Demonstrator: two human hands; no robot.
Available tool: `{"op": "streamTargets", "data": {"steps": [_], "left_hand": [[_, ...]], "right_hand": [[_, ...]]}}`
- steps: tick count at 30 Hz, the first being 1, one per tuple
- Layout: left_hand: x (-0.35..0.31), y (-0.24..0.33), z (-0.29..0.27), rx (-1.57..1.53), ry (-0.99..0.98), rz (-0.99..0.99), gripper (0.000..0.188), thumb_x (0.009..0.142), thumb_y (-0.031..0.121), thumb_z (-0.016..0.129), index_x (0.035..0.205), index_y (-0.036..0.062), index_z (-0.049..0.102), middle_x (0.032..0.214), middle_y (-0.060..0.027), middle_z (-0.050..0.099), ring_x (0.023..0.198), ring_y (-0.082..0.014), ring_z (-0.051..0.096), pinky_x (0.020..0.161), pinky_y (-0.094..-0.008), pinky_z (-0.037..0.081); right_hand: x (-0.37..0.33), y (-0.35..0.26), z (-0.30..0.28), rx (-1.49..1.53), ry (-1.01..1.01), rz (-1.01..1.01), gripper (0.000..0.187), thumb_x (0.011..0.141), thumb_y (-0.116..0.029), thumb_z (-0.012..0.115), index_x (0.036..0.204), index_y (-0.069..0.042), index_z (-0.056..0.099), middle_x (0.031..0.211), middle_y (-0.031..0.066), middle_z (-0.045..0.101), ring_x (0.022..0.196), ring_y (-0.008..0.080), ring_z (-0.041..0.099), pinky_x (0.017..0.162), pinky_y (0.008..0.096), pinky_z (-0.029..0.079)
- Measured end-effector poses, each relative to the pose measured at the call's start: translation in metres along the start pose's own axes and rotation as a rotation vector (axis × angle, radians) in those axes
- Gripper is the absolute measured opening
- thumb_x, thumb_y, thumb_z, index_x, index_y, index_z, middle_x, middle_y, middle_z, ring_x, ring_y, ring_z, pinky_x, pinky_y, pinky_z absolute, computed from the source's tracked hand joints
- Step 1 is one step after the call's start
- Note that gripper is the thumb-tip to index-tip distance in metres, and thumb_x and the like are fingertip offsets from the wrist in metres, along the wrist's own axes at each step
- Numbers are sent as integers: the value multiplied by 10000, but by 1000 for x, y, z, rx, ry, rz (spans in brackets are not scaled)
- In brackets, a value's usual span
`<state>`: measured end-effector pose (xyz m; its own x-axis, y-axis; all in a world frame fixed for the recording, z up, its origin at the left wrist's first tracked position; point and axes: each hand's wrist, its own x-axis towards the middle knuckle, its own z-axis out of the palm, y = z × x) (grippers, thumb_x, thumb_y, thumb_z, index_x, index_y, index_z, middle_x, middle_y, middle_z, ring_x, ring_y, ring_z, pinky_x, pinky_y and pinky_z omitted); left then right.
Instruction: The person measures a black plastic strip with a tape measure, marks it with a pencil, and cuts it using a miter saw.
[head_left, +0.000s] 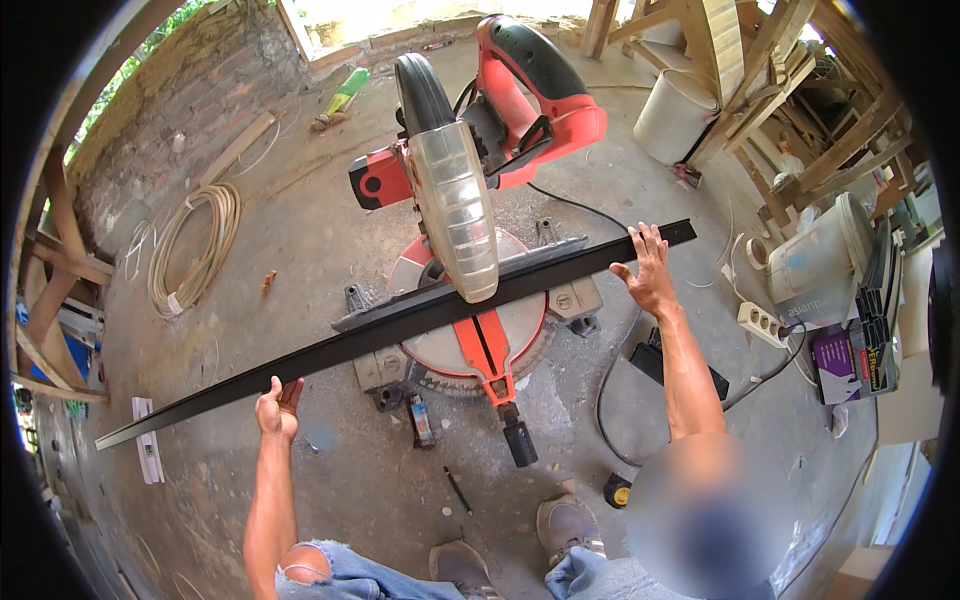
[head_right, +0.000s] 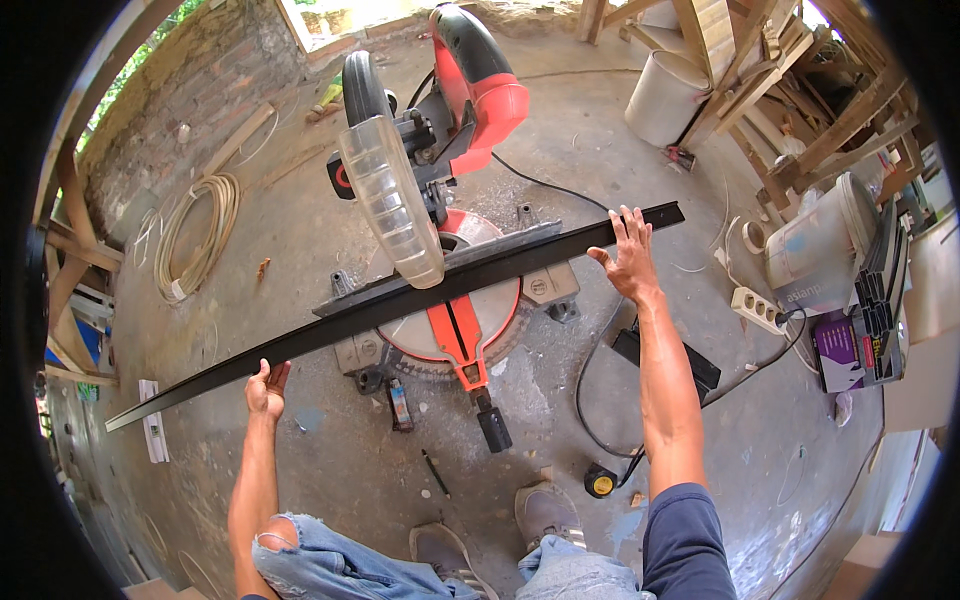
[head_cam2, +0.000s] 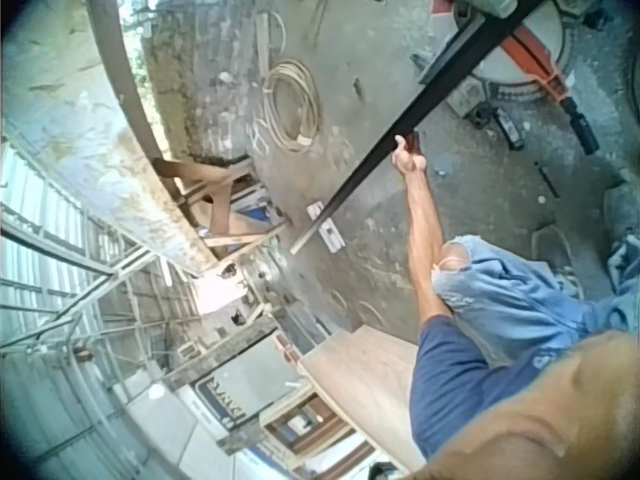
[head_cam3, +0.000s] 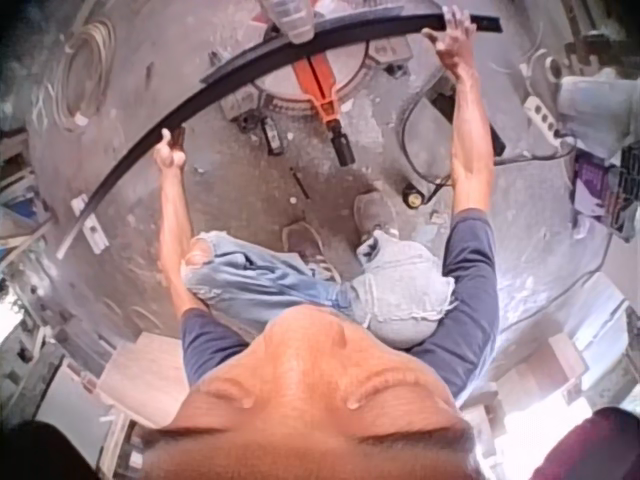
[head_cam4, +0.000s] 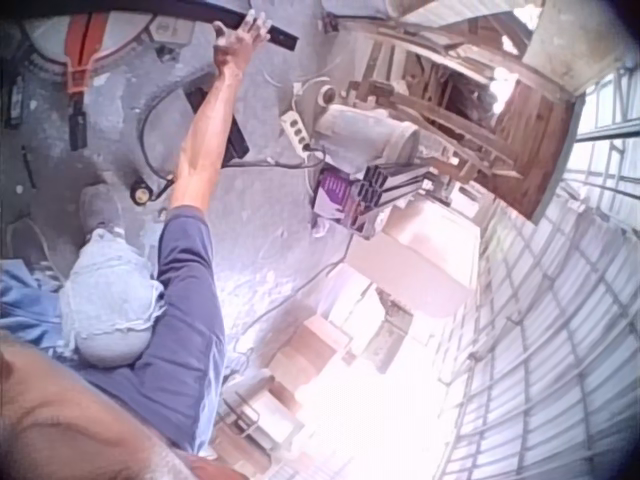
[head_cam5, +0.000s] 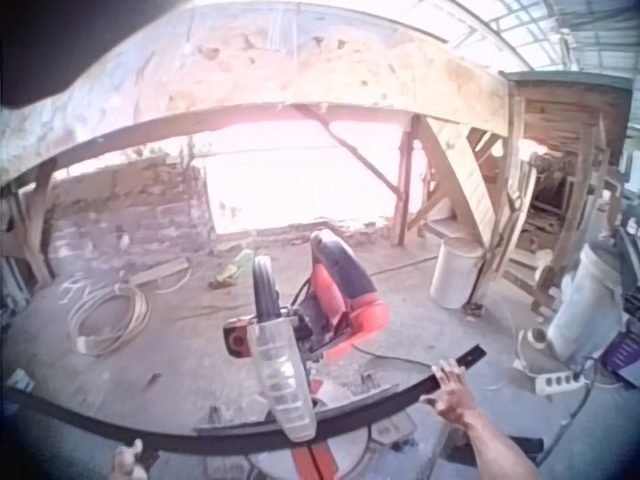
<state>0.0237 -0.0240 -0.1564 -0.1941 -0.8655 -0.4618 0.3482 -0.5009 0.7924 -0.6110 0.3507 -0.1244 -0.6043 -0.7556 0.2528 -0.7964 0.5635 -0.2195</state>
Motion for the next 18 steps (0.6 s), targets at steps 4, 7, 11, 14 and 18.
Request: {"op": "streamTargets", "data": {"steps": [4,7,11,14,18], "left_hand": [[-12,8,12,91,-19,-46,208,1021,172,616,1036,-35,631,1031,-192,724,1017,-350,723,950,-470,608],[-17,12,21,164,3,-77,298,1016,248,630,1055,-47,614,1044,-211,711,1045,-365,712,955,-470,596],[-21,19,18,234,5,-119,453,992,394,656,1122,-31,572,1046,-229,696,1030,-384,708,912,-481,586],[-47,3,38,376,56,-126,483,981,439,660,1157,5,544,1054,-212,683,1015,-391,703,897,-489,575],[-92,15,54,758,-148,-223,440,985,386,652,1176,7,538,1019,-205,683,888,-358,726,797,-441,599]], "right_hand": [[-1,-10,-7,-30,-61,42,906,923,-621,619,1580,-65,337,1669,192,223,1566,382,118,1263,555,101],[-4,-13,-11,-19,-37,75,911,936,-597,617,1596,-55,300,1683,212,176,1575,372,84,1266,546,75],[-20,-36,-29,72,202,110,816,982,-493,587,1559,19,321,1654,251,218,1557,394,149,1257,535,116],[-85,-73,-68,188,377,133,549,974,-264,609,1399,52,462,1422,262,476,1362,426,422,1183,503,295],[-237,-124,-96,82,42,13,497,846,-249,724,1228,24,562,1174,218,576,1073,401,568,959,522,448]]}}
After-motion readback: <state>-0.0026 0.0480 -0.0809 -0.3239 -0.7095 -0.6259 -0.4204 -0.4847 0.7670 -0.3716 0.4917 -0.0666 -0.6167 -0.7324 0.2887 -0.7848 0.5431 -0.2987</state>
